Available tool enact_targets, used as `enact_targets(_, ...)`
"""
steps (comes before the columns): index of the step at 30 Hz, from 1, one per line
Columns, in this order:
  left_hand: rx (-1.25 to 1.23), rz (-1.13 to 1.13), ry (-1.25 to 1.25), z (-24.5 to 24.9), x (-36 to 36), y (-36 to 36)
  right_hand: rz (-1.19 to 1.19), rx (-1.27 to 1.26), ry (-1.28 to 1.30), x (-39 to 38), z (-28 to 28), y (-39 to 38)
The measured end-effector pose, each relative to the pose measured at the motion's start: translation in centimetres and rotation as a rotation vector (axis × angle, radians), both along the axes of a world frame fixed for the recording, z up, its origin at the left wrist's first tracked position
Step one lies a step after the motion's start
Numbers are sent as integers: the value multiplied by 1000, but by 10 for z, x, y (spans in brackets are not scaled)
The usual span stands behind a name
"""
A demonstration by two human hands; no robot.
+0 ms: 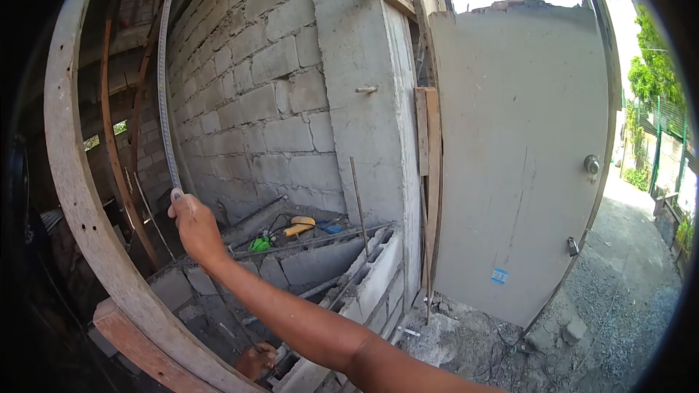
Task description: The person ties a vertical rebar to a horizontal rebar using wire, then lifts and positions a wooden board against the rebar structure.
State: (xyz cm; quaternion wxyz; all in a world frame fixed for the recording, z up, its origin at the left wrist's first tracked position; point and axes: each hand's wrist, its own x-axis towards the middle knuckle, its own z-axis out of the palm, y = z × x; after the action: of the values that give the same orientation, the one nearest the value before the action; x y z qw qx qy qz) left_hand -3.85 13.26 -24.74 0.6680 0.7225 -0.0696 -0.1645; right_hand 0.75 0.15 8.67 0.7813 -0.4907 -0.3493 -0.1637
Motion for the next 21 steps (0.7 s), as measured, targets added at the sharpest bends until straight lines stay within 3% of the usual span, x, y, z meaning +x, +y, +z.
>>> enact_targets(4,-110,6,11,1,-8,-6,-48,19,-60,8,-4,-2)
enact_targets(9,-92,25,-70,18,-18,-11,296,-206,34,12,-13,-39)
enact_targets(11,-115,-30,-140,11,-16,-2,178,-310,-68,28,-22,-51)
enact_targets(17,-114,-62,-123,12,-14,-1,243,-288,23,35,-38,-52)
enact_targets(19,-106,-43,-88,11,-16,2,511,-237,63,30,-49,-36)
enact_targets(21,4,-70,-152,16,-15,0,546,-302,100,26,-56,-27)
